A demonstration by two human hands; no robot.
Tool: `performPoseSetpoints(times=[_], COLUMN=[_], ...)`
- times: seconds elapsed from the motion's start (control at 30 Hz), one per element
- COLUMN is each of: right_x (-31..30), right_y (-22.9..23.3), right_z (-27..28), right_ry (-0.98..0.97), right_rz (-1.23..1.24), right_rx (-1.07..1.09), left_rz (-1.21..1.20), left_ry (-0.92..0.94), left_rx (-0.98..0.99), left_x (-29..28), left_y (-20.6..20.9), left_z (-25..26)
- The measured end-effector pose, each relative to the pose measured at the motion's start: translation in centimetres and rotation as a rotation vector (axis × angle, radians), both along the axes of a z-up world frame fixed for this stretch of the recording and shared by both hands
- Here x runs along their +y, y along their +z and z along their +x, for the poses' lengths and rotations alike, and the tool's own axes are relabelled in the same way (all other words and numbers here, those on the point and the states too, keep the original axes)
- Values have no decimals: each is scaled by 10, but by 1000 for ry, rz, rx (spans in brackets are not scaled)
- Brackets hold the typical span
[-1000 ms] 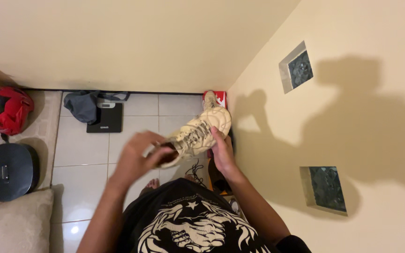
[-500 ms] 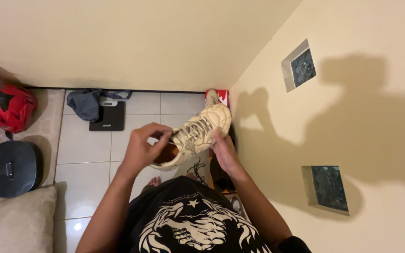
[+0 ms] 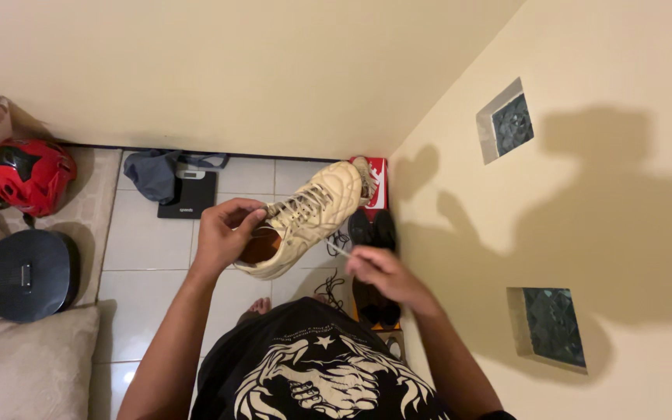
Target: The person removes the laces from a single off-white sneaker and then re-laces it by threading the laces through the eyelets and tying a knot. The task is performed by hand without tools.
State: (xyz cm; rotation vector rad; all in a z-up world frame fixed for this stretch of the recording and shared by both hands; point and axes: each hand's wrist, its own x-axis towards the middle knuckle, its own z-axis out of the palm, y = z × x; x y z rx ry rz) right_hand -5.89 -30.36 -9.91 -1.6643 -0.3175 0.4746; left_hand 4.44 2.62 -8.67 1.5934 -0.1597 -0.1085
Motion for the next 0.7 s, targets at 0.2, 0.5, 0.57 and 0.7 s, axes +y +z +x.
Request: performPoseSetpoints(times=[0.2, 0.5, 0.57, 0.7], right_x=[-26, 25, 28, 35], right_y=[100, 167, 172, 177], right_z=[-7, 13, 14, 15], right_ry=[-237, -93, -38, 17], right_rz=[11, 296, 120, -100], right_rx=[-167, -481, -476, -511], left_rz=[215, 211, 250, 298], left_ry=[-49, -184, -209, -269], left_rx=[-164, -221, -242, -215], left_x=[-3, -18, -20, -19], left_y=[32, 59, 65, 76], left_z=[-13, -18, -22, -30])
